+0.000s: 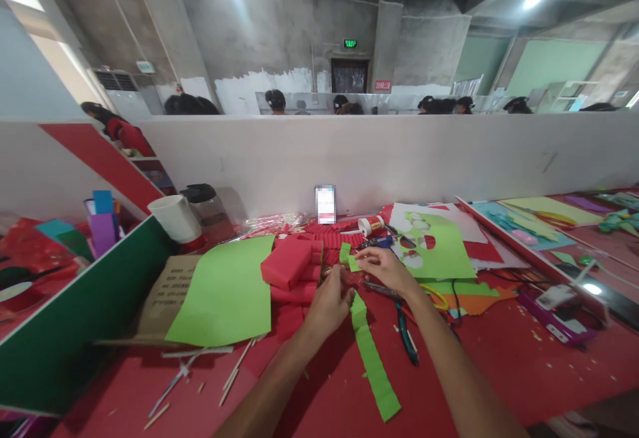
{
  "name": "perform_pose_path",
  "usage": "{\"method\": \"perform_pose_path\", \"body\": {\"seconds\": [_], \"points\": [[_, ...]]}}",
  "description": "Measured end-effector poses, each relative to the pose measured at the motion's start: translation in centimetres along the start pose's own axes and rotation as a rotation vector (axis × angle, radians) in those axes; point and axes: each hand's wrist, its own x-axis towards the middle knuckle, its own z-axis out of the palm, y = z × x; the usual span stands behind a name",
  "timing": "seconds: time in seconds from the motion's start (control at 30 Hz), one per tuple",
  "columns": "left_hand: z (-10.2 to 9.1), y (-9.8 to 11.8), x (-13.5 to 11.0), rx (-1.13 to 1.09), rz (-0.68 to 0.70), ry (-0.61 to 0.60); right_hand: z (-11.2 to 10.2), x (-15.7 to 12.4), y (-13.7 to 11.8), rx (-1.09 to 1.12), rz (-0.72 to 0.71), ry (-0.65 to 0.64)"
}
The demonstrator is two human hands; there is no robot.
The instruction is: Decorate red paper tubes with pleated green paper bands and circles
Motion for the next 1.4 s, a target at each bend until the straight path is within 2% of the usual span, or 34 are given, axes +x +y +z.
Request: {"method": "perform_pose_path", "body": {"seconds": [0.23, 0.47, 0.63, 0.7, 0.73, 0.87, 0.93, 1.0, 1.07, 1.23, 1.4], "points": [[-0.8, 0.9, 0.4, -0.226, 0.009, 0.111, 0.0, -0.3, -0.6, -0.012, -0.005, -0.073], [-0.5, 0.7, 1.1, -0.544, -0.087, 0.068, 0.4, -0.4, -0.7, -0.022, -0.013, -0.155], [-0.5, 0.9, 1.2, -0.642, -0.148, 0.063, 0.6, -0.3, -0.5, -0.049, -0.046, -0.174], [-0.4, 0.8, 1.2, -0.644, -0.162, 0.077, 0.2, -0.2, -0.3, -0.103, -0.066, -0.125], [-0.3, 0.8, 1.1, -0.641, -0.165, 0.086, -0.2, -0.1, -0.1, -0.160, -0.078, -0.057], [0.2, 0.1, 1.2, -0.649, -0.151, 0.101, -2.4, 0.2, 1.0, -0.620, -0.012, 0.395], [0.4, -0.3, 1.3, -0.646, -0.140, 0.103, -3.3, 0.3, 1.8, -0.856, 0.064, 0.510], [0.6, -0.5, 1.3, -0.632, -0.134, 0.110, -3.8, 0.2, 2.4, -0.992, 0.122, 0.516], [0.7, -0.7, 1.3, -0.620, -0.131, 0.114, -3.9, 0.2, 2.9, -1.039, 0.161, 0.485], [0.7, -0.6, 1.3, -0.609, -0.118, 0.106, -3.6, 0.4, 3.5, -1.052, 0.214, 0.449], [0.8, -0.8, 1.2, -0.598, -0.076, 0.103, -3.7, 0.6, 3.4, -1.051, 0.206, 0.454]]}}
